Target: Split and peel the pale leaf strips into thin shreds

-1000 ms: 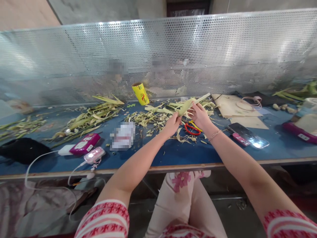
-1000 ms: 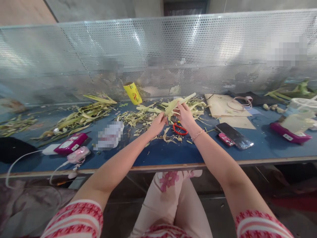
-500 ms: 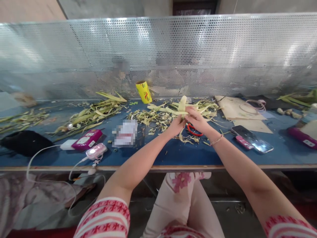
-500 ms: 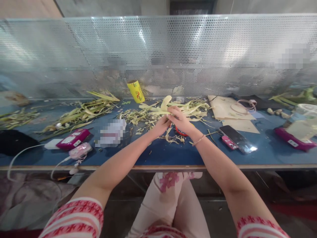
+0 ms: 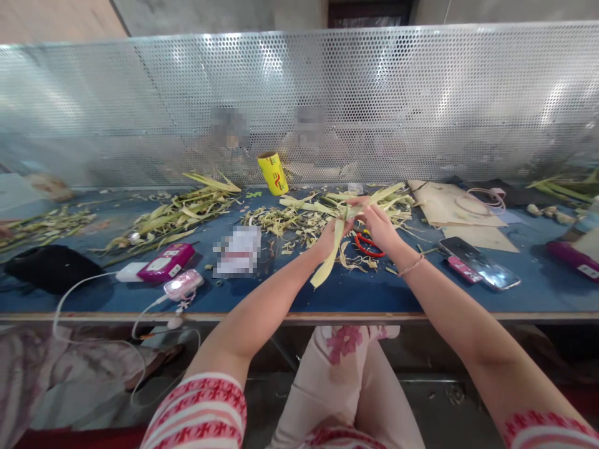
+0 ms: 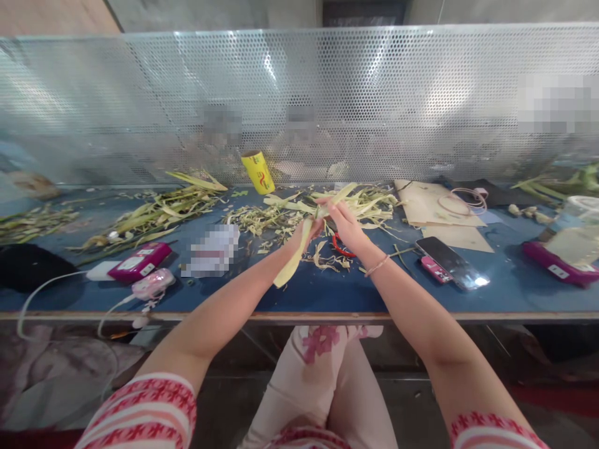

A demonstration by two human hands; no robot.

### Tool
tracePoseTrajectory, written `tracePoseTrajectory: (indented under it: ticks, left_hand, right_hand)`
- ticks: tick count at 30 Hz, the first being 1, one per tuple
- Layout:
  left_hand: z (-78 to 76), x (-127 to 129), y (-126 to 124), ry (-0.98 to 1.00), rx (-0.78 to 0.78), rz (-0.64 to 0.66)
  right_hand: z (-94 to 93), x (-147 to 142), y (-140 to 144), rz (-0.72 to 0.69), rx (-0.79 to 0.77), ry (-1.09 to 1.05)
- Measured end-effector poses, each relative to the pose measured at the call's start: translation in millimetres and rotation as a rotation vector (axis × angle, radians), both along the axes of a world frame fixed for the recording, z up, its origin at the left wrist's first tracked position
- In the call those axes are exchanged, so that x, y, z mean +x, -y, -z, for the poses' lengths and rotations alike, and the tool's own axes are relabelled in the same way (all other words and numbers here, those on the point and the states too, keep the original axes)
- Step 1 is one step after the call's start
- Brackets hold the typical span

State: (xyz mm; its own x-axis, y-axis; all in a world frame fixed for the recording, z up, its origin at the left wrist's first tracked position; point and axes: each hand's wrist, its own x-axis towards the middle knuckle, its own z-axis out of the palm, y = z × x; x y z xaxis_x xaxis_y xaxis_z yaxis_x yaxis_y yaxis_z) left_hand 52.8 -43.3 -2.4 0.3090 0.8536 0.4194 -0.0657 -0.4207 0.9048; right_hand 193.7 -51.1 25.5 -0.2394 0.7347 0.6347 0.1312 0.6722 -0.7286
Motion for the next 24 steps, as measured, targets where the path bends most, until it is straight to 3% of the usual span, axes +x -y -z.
tracePoseTrajectory:
  ticks: [5,12,15,19,22,24]
  left_hand:
    - [-1.7,-4,2,0.025,0.054,-0.114]
    - [-5.7,-4,2,0.198,0.016,-0.149]
    - [-5.4,-6,1,0.196,0.033,-0.166]
    - [-6.9,-11,0,0.157,0.103,-0.221]
    - [-9.5,-15,2,0.055,0.164,-0.304]
    - [-10.3,-17,4,-0.025,0.207,-0.337]
  right_hand:
    - [-7.2,-6,0,-0.026,-0.339,-0.422]
    - [-16.0,-5,4,-0.016,-0.726,-0.523]
    - [-14.4,-2,-1,0.018,-0.848,-0.458]
    - [-11.4,4,-3,0.024,-0.922,-0.083]
    - [-12.7,10,0,-0.014,-0.835,0.136]
    - [-15.6,13,3,-0.098,-0.742,0.144]
